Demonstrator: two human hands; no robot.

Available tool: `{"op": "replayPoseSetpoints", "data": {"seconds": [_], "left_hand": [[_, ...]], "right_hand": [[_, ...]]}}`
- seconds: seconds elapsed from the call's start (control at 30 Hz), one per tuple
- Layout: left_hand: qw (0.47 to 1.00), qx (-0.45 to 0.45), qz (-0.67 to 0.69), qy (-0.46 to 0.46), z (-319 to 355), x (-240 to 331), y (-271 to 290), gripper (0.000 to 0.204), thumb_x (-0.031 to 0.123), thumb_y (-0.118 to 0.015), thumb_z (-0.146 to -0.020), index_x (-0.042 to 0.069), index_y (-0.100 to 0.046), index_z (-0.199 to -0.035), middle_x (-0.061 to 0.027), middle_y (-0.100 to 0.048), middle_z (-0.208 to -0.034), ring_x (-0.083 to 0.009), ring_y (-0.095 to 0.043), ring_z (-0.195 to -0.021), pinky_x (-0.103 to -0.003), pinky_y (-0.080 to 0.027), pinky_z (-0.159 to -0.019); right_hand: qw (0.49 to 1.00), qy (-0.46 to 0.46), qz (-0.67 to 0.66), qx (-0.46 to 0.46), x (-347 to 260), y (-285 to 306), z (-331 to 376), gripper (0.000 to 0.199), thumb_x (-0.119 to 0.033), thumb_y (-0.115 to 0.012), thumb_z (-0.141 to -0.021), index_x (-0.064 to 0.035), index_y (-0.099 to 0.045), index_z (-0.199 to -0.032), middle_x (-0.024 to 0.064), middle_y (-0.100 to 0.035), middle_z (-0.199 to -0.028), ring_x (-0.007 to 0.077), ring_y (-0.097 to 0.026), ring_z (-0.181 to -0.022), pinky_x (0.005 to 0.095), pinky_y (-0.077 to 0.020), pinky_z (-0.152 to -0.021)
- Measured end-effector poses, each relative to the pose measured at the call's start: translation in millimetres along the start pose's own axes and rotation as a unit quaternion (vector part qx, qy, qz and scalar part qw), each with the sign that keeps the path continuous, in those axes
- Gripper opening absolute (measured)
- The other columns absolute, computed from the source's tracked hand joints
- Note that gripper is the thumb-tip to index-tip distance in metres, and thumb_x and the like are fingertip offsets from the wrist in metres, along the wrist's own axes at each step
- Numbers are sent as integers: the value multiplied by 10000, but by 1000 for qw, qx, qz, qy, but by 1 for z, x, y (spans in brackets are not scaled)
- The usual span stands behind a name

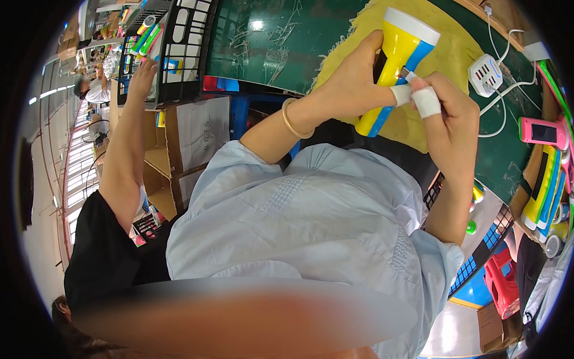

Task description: Testing multiple hand-held flashlights for functionality by turning them on and off.

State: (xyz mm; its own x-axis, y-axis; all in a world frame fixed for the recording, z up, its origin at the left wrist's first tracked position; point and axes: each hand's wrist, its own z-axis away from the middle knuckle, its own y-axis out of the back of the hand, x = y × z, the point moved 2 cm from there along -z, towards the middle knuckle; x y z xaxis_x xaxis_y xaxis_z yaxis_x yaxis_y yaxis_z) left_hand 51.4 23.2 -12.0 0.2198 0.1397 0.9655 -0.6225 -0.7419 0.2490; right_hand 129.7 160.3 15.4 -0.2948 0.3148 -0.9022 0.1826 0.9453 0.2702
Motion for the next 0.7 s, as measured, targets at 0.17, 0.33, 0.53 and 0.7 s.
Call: {"op": "replayPoseSetpoints", "data": {"seconds": [0.17,0.33,0.53,0.7], "left_hand": [[995,55,-84,-25,-1,-3,-1,564,196,-719,-617,-10,-412,-1043,-112,-532,-877,-204,-539,-775,-297,-445,-689],[993,85,-84,-14,2,0,-14,582,200,-726,-636,-20,-393,-1060,-139,-532,-871,-229,-546,-756,-319,-449,-680],[991,121,-59,-26,-8,1,2,552,239,-704,-708,-22,-383,-1073,-125,-532,-874,-220,-546,-758,-323,-454,-678],[946,84,307,59,-13,-4,10,405,205,-629,-790,10,-452,-1097,-53,-526,-902,-104,-515,-800,-265,-443,-680]], "right_hand": [[983,-66,171,1,-2,-3,0,152,-107,-568,-811,30,-521,-765,99,-423,-603,173,-372,-496,273,-304,-471],[957,-32,285,36,-3,-13,-4,114,-107,-556,-815,0,-520,-801,137,-467,-617,280,-450,-517,310,-345,-473],[945,-4,309,105,-23,-15,13,262,64,-432,-783,-51,-567,-976,129,-622,-817,265,-612,-670,274,-443,-556],[960,-204,152,120,-7,2,19,394,44,-348,-814,-11,-514,-1167,101,-603,-1044,103,-560,-856,196,-425,-691]]}}
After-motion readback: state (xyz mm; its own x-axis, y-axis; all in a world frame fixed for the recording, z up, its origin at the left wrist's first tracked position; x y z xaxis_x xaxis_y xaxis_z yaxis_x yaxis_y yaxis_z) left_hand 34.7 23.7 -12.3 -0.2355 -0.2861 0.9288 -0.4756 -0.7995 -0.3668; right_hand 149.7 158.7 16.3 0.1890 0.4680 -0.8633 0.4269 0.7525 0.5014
